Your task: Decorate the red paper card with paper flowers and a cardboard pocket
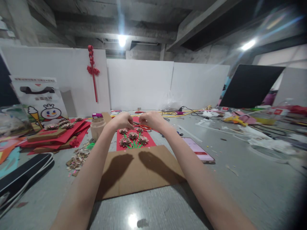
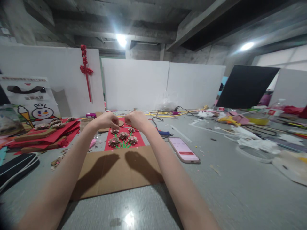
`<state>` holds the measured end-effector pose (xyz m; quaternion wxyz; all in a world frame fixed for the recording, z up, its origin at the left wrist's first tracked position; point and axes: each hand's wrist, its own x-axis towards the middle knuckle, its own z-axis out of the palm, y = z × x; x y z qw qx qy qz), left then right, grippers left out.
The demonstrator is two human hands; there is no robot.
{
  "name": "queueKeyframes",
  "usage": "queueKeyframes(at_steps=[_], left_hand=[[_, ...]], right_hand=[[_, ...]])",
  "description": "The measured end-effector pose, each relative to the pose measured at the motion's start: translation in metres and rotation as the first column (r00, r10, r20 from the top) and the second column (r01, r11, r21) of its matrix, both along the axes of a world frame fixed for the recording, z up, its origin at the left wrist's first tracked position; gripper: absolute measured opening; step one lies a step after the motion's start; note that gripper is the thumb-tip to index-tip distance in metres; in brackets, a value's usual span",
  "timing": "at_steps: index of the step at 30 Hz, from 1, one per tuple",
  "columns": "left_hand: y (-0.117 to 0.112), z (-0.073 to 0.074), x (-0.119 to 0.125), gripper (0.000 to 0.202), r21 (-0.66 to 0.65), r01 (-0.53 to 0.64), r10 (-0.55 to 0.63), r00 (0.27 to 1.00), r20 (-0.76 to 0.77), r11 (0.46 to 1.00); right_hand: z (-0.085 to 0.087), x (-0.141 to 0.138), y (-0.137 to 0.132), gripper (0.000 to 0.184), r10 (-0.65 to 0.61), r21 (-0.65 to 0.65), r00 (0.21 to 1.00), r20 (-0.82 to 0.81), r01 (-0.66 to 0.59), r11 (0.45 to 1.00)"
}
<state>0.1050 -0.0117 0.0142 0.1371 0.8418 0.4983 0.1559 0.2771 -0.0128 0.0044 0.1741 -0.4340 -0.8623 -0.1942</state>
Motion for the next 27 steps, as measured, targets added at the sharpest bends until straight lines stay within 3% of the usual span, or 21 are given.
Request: queueKeyframes(at_steps=[2,7,14,17,20,23,27], left_hand=[[0.0,0.0,0.0,0.005,-0.025,0.043,-0.043,0.999,-0.007,0.999],[-0.003,-0.002,0.003,0.017,-0.105,0.074,-0.078,0.996,-0.038,0.992],[0.003,-0.001,-0.001,0.008,0.04,0.053,-0.047,0.99,-0.133,0.998],[0.006,-0.001,-0.003,0.013,0.048,0.06,-0.053,0.989,-0.136,0.997],[0.005,0.0,-0.004,0.009,0.052,0.025,-0.017,0.991,-0.134,0.998],[0.003,0.0,-0.004,0.019,0.057,0.007,0.0,0.992,-0.124,0.998],[0.005,-0.001,-0.007,0.01,0.028,0.052,-0.049,0.991,-0.121,0.998]], right_hand=[[-0.001,0.0,0.001,0.02,0.012,0.007,1.0,0.006,-0.012,1.0],[-0.002,-0.001,0.001,0.024,-0.011,0.0,1.0,0.019,0.011,1.0],[-0.001,0.001,0.001,0.015,0.065,-0.011,0.998,-0.015,-0.065,0.998],[-0.001,0.001,0.001,0.011,0.083,0.012,0.996,-0.034,-0.082,0.997],[-0.002,0.001,0.001,0.019,0.082,0.035,0.996,-0.043,-0.081,0.996],[-0.003,0.002,0.003,0.015,0.116,0.05,0.992,-0.05,-0.114,0.992],[-0.003,0.004,0.008,0.011,0.134,0.062,0.99,-0.054,-0.13,0.99]])
